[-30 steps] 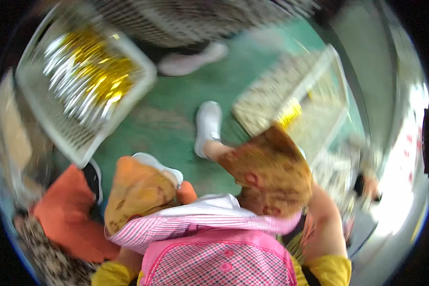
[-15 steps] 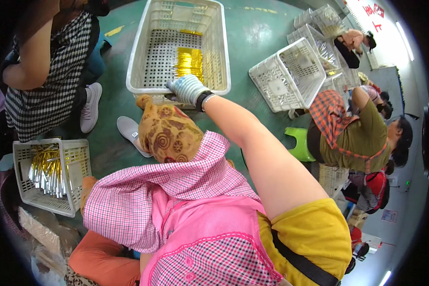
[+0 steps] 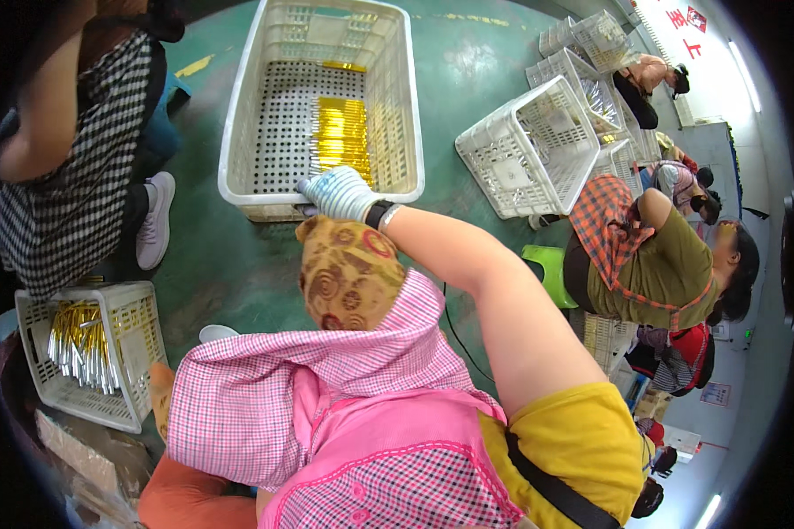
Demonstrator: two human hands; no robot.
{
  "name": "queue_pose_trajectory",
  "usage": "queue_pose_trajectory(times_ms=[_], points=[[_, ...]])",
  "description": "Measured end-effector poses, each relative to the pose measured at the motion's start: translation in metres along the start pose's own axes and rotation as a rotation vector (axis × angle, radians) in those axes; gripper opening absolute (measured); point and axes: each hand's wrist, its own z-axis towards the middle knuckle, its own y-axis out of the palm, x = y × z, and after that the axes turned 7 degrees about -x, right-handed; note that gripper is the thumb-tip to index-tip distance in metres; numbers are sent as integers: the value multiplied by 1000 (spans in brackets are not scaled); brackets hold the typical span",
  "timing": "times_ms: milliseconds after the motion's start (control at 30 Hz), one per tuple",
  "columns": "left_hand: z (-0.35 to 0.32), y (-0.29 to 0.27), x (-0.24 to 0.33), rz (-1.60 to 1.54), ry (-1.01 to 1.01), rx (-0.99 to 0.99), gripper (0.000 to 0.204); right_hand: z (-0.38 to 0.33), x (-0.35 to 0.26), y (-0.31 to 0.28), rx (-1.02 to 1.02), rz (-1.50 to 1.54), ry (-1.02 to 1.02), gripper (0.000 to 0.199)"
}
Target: The person is assembling and grouping small gold-colored cylindrical industrial components into batches.
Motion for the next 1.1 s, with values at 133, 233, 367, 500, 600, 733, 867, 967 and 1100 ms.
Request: queue_pose_trajectory(times_ms=[133, 233, 367, 500, 600, 733, 867, 967, 1100], points=[[42, -7, -27, 7, -16, -61, 44, -6, 9, 15, -11, 61, -78, 15], [73, 2, -54, -15, -30, -118, 44, -13, 6, 11, -70, 147, -77, 22], [116, 48, -73, -50, -33, -186, 43, -17, -1, 2, -31, 172, -102, 25], [146, 87, -61, 16, -39, -240, 42, -22, 1, -2, 11, 244, -35, 23], [128, 87, -51, 121, -86, -232, 41, -1, -2, 0, -9, 217, 6, 22], [-5, 90, -43, 189, -279, 102, 40, 9, -6, 5, 51, 238, -7, 23], [-216, 125, -20, 202, -532, 612, 39, -11, 64, 44, 232, 602, 4, 33], [-316, 196, -7, 157, -663, 951, 39, -36, 77, 57, 522, 313, 30, 36], [-339, 223, 7, 321, -749, 1209, 34, -83, 46, 8, 346, 864, 149, 40]])
